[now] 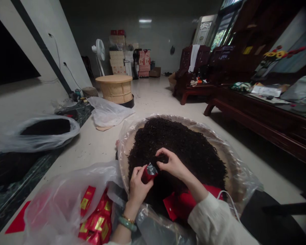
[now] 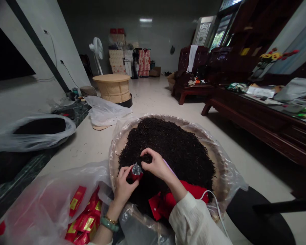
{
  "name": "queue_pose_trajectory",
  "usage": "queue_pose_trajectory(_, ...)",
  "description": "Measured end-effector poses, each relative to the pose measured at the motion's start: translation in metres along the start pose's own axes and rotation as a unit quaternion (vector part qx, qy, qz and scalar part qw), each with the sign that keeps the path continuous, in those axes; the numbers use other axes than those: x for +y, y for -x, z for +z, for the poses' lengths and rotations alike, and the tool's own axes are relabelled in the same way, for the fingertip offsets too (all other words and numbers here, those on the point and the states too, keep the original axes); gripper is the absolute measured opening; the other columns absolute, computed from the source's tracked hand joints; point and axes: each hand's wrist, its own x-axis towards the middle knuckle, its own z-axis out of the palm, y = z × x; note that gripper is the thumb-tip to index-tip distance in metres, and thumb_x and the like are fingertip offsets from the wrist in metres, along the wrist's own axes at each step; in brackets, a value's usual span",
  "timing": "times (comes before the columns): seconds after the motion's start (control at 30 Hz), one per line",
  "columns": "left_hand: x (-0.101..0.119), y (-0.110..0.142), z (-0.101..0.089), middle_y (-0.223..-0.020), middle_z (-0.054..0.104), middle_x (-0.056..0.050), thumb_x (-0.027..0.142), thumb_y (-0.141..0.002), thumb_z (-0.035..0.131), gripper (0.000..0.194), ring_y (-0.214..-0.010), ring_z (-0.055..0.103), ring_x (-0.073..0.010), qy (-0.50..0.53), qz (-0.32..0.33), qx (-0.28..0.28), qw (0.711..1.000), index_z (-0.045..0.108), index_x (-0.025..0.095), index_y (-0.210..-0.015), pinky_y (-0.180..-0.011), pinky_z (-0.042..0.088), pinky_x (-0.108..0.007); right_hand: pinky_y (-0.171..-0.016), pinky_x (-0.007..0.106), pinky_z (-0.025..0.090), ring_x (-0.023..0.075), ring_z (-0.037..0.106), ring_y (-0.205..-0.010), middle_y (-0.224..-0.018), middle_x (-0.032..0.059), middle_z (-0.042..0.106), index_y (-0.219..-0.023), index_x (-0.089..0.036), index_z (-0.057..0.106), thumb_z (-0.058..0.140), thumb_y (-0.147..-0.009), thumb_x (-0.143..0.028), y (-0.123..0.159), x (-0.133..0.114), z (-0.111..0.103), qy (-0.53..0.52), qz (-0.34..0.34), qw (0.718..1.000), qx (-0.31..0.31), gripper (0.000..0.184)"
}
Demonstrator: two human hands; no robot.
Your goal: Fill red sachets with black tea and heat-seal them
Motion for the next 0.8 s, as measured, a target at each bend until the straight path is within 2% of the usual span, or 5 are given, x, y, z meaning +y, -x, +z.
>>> queue_pose_trajectory(0.2, -0.001, 0.000, 0.006, -0.091, 0.058, -0.004, 0.017, -0.065, 0.068, 0.042, -0.081, 0.064, -0.0202, -0.025, -0.006, 0.010, 1.000, 0.064, 0.020, -0.107, -0.072, 0.056, -0.032, -0.089, 0.035, 0.047, 0.0209, 0.062, -0.095, -0.100, 0.0039, 0.069, -0.094, -0.022, 0.070, 0.065, -0.067, -0.014, 0.009, -0.020, 0.005, 0.110, -0.030, 0.991, -0.063, 0.028)
queue_pose_trajectory(0.4, -0.001, 0.001, 0.008, -0.091, 0.058, -0.004, 0.021, -0.069, 0.068, 0.044, -0.083, 0.063, -0.0200, -0.019, -0.007, 0.005, 1.000, 0.062, 0.021, -0.113, -0.074, 0.055, -0.032, -0.075, 0.031, 0.053, 0.0202, 0.064, -0.091, -0.109, 0.0067, 0.067, -0.112, -0.024, 0.067, 0.065, -0.070, -0.012, 0.017, -0.023, 0.004, 0.149, -0.013, 0.986, -0.077, 0.044)
queue_pose_trajectory(0.63, -0.001, 0.001, 0.008, -0.089, 0.058, -0.004, 0.022, -0.071, 0.067, 0.040, -0.080, 0.063, -0.0198, -0.029, -0.015, 0.016, 0.999, 0.063, 0.019, -0.111, -0.072, 0.056, -0.032, -0.095, 0.037, 0.048, 0.0203, 0.062, -0.108, -0.117, 0.0075, 0.067, -0.121, -0.023, 0.061, 0.044, -0.081, -0.006, 0.017, -0.013, 0.013, 0.136, -0.106, 0.981, -0.091, 0.047)
queue_pose_trajectory(0.73, -0.004, 0.000, 0.003, -0.091, 0.058, -0.005, 0.023, -0.074, 0.066, 0.039, -0.081, 0.063, -0.0195, -0.031, -0.021, 0.023, 0.999, 0.063, 0.019, -0.112, -0.073, 0.056, -0.032, -0.097, 0.037, 0.047, 0.0199, 0.061, -0.110, -0.120, 0.0084, 0.065, -0.125, -0.023, 0.059, 0.042, -0.082, -0.005, 0.014, -0.001, 0.007, 0.174, -0.081, 0.980, -0.058, 0.050)
queue_pose_trajectory(0.8, -0.007, -0.001, -0.002, -0.092, 0.058, -0.005, 0.024, -0.073, 0.066, 0.039, -0.081, 0.064, -0.0197, -0.039, -0.024, 0.032, 0.998, 0.063, 0.018, -0.112, -0.073, 0.056, -0.032, -0.101, 0.040, 0.043, 0.0241, 0.055, -0.119, -0.128, 0.0127, 0.060, -0.131, -0.020, 0.054, 0.052, -0.077, -0.004, 0.016, 0.009, 0.008, 0.262, -0.049, 0.957, -0.110, 0.057)
